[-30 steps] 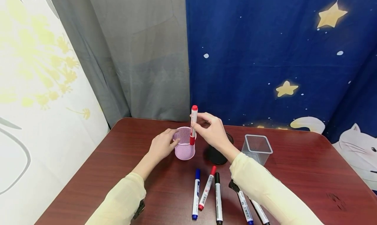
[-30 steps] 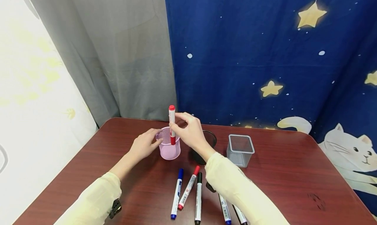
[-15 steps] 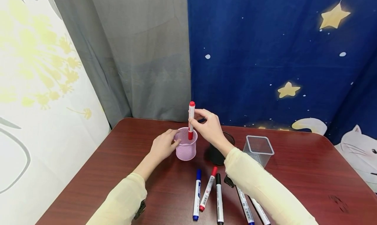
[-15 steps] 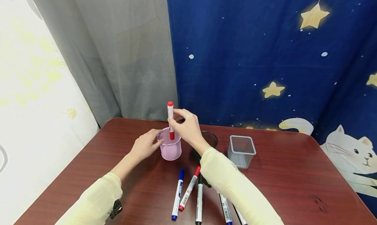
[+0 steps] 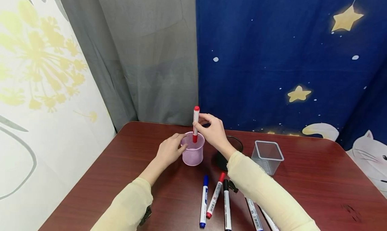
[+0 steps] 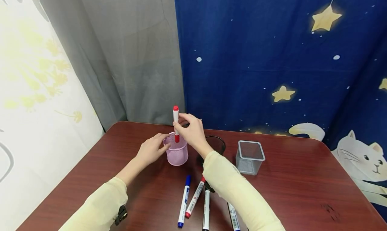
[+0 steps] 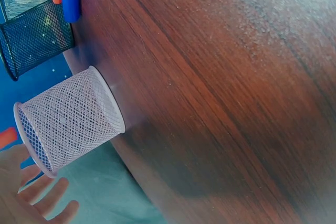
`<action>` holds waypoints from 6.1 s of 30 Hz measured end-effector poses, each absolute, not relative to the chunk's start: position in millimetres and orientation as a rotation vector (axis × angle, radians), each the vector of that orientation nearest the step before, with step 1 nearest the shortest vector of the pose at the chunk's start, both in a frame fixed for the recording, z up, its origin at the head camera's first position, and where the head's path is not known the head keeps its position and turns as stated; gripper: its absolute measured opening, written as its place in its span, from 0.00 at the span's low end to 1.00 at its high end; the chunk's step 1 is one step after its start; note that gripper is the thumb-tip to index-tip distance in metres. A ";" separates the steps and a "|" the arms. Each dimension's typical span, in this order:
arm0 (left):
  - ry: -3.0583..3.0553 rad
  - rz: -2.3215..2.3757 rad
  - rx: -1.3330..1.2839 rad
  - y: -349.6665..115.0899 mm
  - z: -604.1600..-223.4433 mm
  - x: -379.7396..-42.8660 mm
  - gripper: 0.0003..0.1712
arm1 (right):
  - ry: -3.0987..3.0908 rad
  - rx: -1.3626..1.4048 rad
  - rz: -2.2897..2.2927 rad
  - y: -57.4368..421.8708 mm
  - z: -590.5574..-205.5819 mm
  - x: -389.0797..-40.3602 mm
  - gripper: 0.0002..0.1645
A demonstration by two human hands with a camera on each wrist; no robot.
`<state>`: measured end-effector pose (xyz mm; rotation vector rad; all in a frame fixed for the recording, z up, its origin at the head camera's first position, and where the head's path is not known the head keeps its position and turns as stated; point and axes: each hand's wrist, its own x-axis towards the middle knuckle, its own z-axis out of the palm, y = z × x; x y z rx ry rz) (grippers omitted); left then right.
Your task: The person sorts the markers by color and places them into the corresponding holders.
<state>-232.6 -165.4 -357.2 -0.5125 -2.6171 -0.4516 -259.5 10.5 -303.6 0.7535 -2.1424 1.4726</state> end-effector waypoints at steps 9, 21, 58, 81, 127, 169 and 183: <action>-2.623 -0.435 -0.514 -162.0 -357.2 -232.8 0.21 | -2.186 0.720 1.497 13.3 -318.9 -259.9 0.15; -2.632 -0.470 -0.501 -165.3 -356.7 -233.0 0.22 | -2.196 0.762 1.450 40.4 -325.0 -254.7 0.12; -2.648 -0.494 -0.490 -165.2 -357.9 -233.0 0.21 | -2.089 1.656 0.179 89.7 -377.7 -180.6 0.11; -2.645 -0.495 -0.494 -164.1 -355.1 -231.6 0.21 | -2.188 1.787 0.003 89.1 -402.5 -170.0 0.13; -2.663 -0.491 -0.479 -164.0 -355.9 -231.1 0.21 | -2.080 1.846 -0.117 83.0 -398.4 -160.9 0.09; -2.656 -0.492 -0.481 -164.4 -357.0 -232.5 0.21 | -1.961 1.952 0.152 82.5 -370.5 -127.6 0.12; -2.650 -0.489 -0.485 -164.1 -357.0 -232.1 0.21 | -1.923 1.953 0.475 76.8 -355.5 -125.4 0.14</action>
